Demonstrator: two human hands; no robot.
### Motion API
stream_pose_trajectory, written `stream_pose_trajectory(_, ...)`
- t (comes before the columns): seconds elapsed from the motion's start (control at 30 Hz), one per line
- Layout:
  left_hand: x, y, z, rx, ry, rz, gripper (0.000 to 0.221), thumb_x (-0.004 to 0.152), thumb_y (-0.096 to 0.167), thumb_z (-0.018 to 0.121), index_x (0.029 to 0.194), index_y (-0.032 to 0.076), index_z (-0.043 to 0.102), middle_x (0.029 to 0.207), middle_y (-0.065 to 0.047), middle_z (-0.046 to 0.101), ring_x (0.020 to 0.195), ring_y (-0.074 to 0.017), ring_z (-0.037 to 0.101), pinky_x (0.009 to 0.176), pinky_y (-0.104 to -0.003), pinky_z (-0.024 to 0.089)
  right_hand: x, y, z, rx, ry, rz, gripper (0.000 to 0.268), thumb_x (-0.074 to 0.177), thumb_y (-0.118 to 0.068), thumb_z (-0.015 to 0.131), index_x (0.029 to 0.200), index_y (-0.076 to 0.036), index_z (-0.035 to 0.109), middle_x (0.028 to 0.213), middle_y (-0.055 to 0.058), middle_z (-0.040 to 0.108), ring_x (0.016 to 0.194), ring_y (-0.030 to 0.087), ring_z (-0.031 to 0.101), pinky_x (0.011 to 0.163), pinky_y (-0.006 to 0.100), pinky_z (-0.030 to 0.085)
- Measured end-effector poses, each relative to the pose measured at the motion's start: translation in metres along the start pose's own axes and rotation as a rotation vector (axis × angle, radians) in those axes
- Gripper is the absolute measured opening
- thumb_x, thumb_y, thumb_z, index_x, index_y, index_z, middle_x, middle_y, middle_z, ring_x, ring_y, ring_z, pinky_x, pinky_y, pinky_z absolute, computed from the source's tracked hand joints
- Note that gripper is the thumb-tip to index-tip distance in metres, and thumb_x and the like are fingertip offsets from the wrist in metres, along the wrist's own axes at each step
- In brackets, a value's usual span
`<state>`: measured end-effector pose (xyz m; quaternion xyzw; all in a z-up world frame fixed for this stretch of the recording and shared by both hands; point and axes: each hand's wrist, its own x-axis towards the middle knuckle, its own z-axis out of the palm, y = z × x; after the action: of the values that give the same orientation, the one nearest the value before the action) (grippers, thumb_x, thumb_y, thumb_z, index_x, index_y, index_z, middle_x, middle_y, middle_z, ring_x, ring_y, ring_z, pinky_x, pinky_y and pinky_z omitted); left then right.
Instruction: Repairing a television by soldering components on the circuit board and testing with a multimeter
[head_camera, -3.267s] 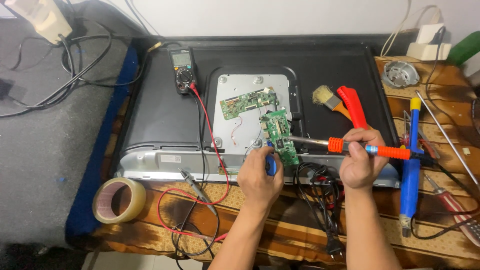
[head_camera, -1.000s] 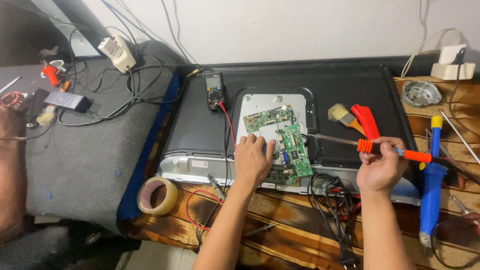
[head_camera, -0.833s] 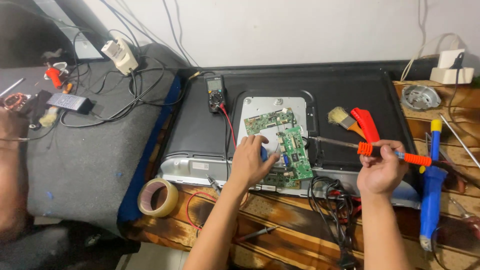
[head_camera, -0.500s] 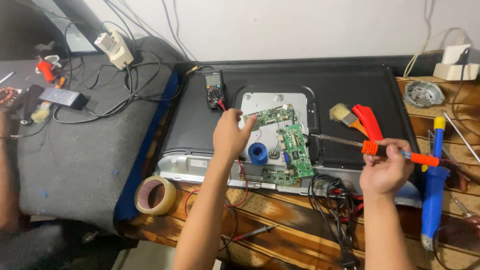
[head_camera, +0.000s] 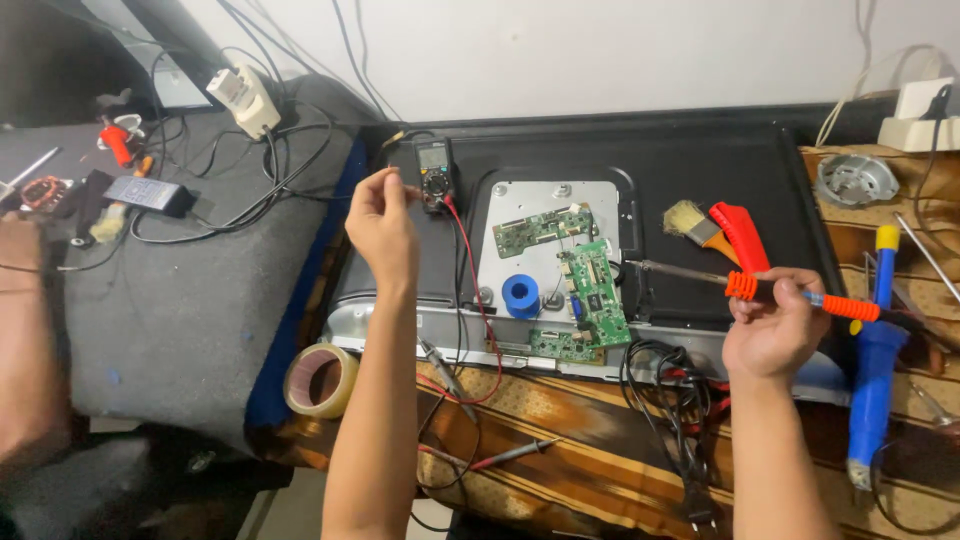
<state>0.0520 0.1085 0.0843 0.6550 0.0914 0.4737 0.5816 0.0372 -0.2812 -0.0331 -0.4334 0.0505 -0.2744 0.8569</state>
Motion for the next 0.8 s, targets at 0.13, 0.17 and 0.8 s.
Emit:
stream_pose_trajectory(0.13,-0.043,0.03,-0.017,0.147,-0.142,-0.131,0.012,0.103,0.018,0.051,0.098,0.012,0.06,0.08,-0.002,0.06,0.045,-0.0114,0.052,0.044,-0.026,0.042,0.002,0.002,-0.003,0.008,0.008,0.02,0.017,0.077,-0.026,0.058,0.087,-0.012,0.056,0.06,0.004,0.039,0.047,0.014,0.037,0.047,0.025,0.026)
stream_pose_trajectory(0.17,-0.064,0.039,-0.015,0.294,-0.306,-0.198,0.014,0.104,0.018,0.052,0.099,0.011,0.062,0.078,-0.003,0.063,0.054,-0.0122,0.052,0.05,-0.029,0.042,0.002,0.003,-0.003,0.009,-0.007,0.011,0.018,0.078,-0.027,0.058,0.087,-0.012,0.057,0.06,0.005,0.041,0.047,0.015,0.039,0.047,0.025,0.027)
stream_pose_trajectory(0.8,-0.113,0.011,-0.013,0.527,-0.315,-0.157,0.025,0.09,0.018,0.057,0.115,0.016,0.062,0.073,0.0,0.062,0.067,-0.0205,0.059,0.068,-0.038,0.047,-0.006,-0.003,0.0,-0.037,-0.027,0.023,0.023,0.077,-0.03,0.059,0.088,-0.01,0.056,0.061,0.01,0.046,0.046,0.017,0.041,0.046,0.026,0.025)
